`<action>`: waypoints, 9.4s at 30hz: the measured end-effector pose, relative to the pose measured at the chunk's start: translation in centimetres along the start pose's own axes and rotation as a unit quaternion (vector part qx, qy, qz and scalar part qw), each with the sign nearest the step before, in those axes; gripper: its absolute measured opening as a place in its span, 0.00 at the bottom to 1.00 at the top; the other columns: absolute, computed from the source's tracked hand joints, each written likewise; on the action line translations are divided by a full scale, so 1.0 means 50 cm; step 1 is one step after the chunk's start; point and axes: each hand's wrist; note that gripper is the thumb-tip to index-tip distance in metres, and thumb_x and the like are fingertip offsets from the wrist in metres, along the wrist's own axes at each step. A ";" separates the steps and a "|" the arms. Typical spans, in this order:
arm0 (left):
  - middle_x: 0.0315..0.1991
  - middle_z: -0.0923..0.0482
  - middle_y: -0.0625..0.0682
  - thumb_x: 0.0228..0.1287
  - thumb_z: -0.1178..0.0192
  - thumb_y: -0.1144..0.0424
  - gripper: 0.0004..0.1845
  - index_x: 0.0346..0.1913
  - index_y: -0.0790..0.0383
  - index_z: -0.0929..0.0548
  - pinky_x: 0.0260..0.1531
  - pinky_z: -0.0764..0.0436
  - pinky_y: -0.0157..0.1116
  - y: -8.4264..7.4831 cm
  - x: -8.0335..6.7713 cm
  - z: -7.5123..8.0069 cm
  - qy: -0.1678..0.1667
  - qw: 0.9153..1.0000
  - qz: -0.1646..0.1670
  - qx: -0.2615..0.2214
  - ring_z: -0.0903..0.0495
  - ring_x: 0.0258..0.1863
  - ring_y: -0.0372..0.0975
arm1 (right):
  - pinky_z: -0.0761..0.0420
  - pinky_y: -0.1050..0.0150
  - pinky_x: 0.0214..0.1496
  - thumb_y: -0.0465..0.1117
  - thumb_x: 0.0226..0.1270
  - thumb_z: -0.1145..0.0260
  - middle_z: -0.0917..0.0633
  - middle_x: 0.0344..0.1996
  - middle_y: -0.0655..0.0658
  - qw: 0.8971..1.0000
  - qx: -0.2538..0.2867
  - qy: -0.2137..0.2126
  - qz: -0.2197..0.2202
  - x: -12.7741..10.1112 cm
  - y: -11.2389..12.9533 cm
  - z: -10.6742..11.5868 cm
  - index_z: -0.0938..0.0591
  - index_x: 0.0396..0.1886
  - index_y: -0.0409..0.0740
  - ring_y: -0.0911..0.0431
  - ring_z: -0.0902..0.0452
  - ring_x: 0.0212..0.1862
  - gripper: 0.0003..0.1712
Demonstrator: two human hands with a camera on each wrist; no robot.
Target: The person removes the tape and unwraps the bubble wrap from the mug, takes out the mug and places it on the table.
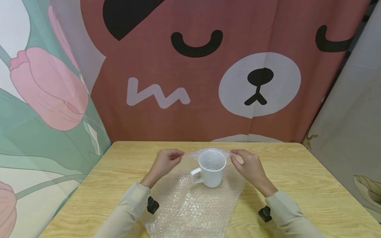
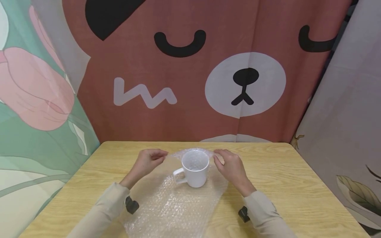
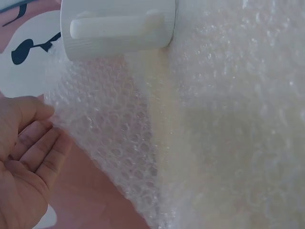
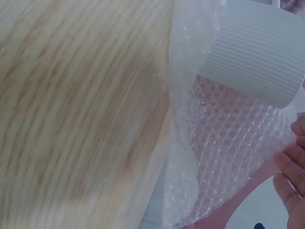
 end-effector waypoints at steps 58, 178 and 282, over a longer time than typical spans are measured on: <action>0.39 0.14 0.54 0.54 0.29 0.69 0.07 0.38 0.64 0.11 0.38 0.17 0.33 -0.016 0.025 -0.059 -0.034 0.943 -0.259 0.208 0.15 0.41 0.41 | 0.16 0.55 0.37 0.52 0.79 0.57 0.13 0.40 0.40 0.984 -0.016 0.053 0.167 0.017 -0.028 -0.005 0.13 0.43 0.36 0.48 0.15 0.40 0.31; 0.60 0.25 0.63 0.63 0.41 0.78 0.25 0.64 0.69 0.27 0.45 0.19 0.38 0.050 0.058 -0.015 0.113 0.987 0.050 -0.100 0.25 0.57 0.54 | 0.26 0.41 0.54 0.29 0.57 0.28 0.17 0.53 0.41 0.965 0.154 0.170 -0.127 0.034 -0.084 -0.024 0.18 0.55 0.39 0.43 0.25 0.57 0.24; 0.64 0.31 0.61 0.62 0.48 0.81 0.33 0.70 0.58 0.31 0.44 0.25 0.40 0.128 0.046 -0.016 0.122 0.964 0.200 -0.128 0.33 0.61 0.52 | 0.31 0.37 0.56 0.33 0.59 0.29 0.23 0.59 0.34 0.899 0.231 0.290 -0.234 0.037 -0.178 -0.030 0.28 0.67 0.41 0.36 0.32 0.59 0.35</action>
Point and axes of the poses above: each hand's wrist, its own x-axis towards the middle knuckle, its own z-axis out of the back of the hand, y = z × x
